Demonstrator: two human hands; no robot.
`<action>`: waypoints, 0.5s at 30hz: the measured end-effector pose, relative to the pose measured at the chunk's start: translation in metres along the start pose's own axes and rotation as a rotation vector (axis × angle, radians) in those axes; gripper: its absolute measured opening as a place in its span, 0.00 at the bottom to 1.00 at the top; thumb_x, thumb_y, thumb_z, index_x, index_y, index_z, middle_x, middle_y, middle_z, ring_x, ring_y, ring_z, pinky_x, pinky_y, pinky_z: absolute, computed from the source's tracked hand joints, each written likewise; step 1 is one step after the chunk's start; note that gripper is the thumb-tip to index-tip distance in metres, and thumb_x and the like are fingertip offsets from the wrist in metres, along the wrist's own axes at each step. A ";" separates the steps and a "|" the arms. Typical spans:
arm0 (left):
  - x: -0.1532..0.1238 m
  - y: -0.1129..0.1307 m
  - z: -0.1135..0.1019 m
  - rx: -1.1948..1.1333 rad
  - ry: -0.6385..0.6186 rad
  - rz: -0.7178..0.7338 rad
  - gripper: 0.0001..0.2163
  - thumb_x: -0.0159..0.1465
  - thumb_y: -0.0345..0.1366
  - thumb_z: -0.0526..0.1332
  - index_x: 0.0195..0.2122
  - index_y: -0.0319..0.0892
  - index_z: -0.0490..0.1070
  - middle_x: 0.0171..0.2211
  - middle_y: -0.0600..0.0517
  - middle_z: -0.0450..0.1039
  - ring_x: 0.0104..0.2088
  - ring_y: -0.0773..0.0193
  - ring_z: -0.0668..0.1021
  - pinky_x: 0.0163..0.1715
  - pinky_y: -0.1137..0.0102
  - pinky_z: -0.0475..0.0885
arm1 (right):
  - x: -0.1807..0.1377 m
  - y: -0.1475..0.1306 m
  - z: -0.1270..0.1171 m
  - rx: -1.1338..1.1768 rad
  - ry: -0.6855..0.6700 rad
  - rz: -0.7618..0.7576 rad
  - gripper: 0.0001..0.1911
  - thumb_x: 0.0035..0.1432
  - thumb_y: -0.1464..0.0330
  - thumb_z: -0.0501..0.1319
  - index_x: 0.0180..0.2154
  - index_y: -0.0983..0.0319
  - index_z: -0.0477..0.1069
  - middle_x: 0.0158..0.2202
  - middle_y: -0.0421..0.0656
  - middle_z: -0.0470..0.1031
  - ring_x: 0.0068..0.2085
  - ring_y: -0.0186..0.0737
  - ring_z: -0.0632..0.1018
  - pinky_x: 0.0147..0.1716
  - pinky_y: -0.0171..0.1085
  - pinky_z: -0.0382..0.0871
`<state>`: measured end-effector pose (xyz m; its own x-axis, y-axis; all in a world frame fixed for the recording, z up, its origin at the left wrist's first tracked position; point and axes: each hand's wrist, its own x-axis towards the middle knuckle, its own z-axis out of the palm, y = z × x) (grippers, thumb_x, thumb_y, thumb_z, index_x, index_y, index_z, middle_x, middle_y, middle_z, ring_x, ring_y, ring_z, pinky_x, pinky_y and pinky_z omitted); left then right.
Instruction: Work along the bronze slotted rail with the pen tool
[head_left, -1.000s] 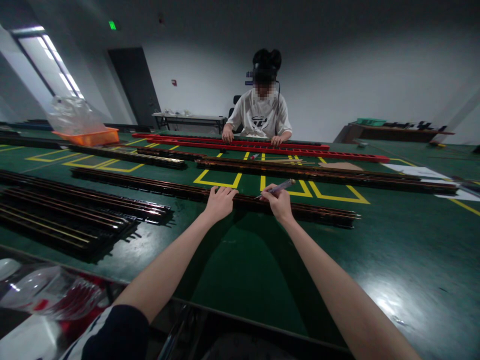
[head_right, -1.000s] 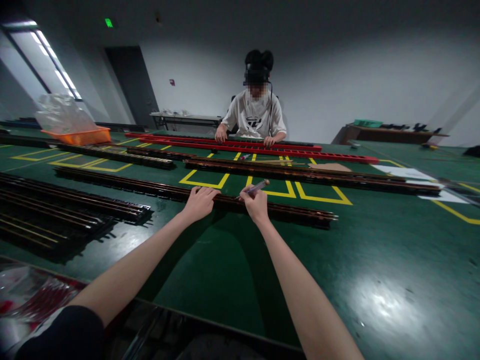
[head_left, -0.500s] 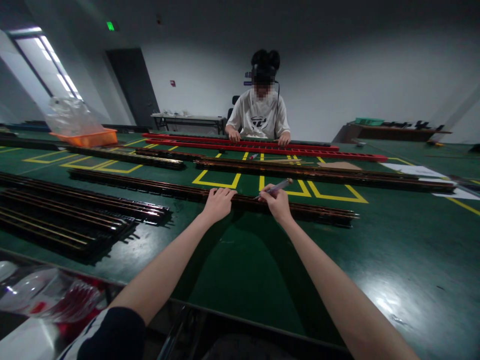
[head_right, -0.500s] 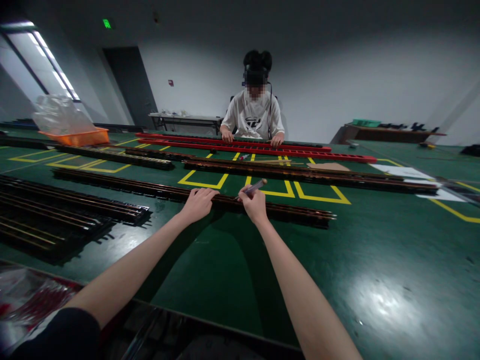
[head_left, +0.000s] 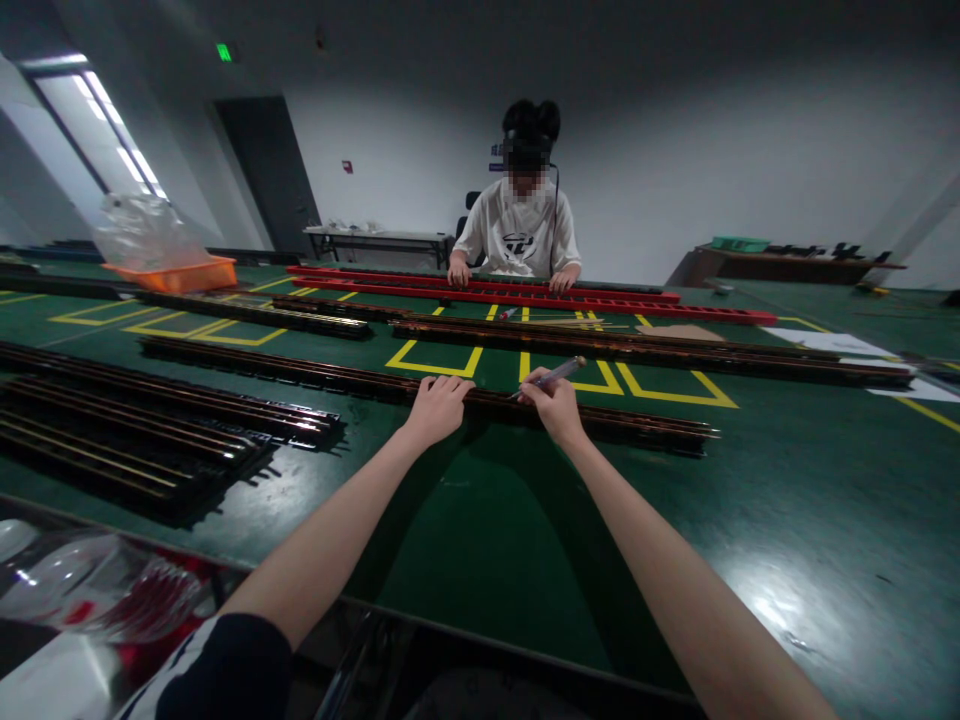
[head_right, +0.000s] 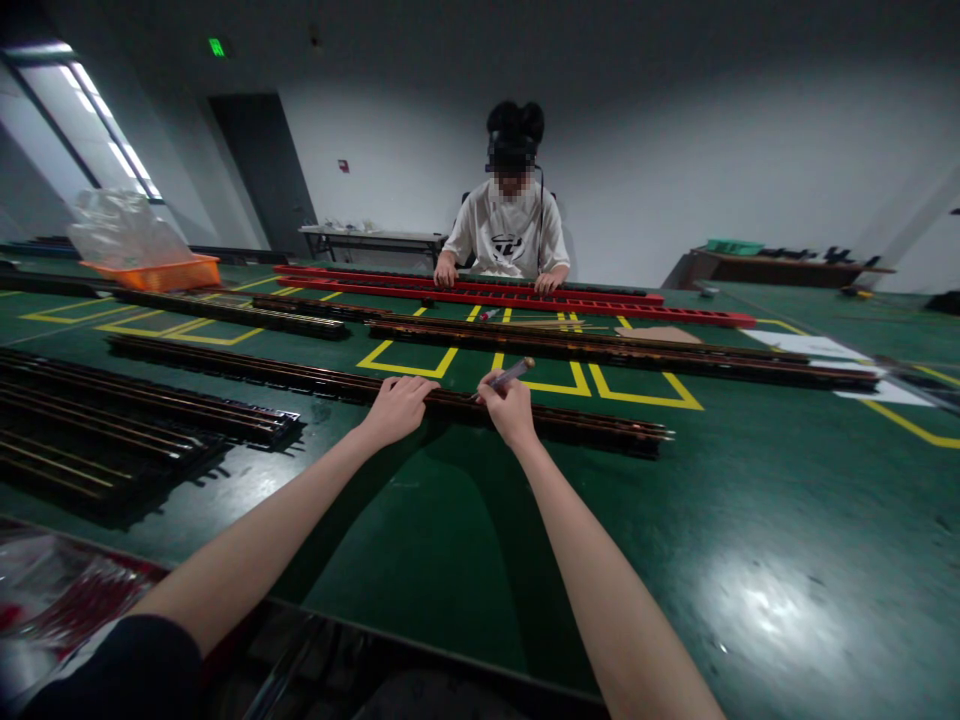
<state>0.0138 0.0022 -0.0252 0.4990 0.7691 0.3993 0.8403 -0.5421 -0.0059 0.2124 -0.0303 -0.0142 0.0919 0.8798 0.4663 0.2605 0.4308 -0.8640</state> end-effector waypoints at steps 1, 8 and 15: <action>0.000 0.000 0.000 -0.001 -0.001 -0.002 0.20 0.61 0.27 0.48 0.53 0.43 0.67 0.51 0.45 0.72 0.51 0.55 0.72 0.54 0.55 0.60 | 0.000 0.000 0.000 0.004 0.001 0.000 0.09 0.51 0.63 0.59 0.24 0.60 0.67 0.23 0.40 0.72 0.28 0.40 0.76 0.32 0.41 0.72; 0.001 0.000 0.000 0.010 -0.004 0.000 0.19 0.62 0.28 0.47 0.53 0.43 0.67 0.51 0.46 0.72 0.51 0.55 0.72 0.53 0.56 0.61 | 0.000 -0.002 0.000 -0.001 0.000 -0.001 0.08 0.51 0.64 0.59 0.24 0.60 0.67 0.23 0.41 0.72 0.28 0.40 0.76 0.32 0.41 0.72; 0.000 0.000 0.002 0.047 0.020 0.006 0.19 0.61 0.27 0.48 0.52 0.43 0.67 0.50 0.46 0.72 0.50 0.54 0.72 0.52 0.56 0.61 | 0.000 0.003 0.002 -0.040 0.002 -0.029 0.06 0.50 0.66 0.57 0.24 0.60 0.66 0.21 0.39 0.72 0.26 0.39 0.76 0.30 0.38 0.71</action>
<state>0.0140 0.0029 -0.0273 0.5000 0.7589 0.4171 0.8466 -0.5299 -0.0507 0.2112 -0.0280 -0.0175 0.0855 0.8668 0.4914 0.3011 0.4476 -0.8420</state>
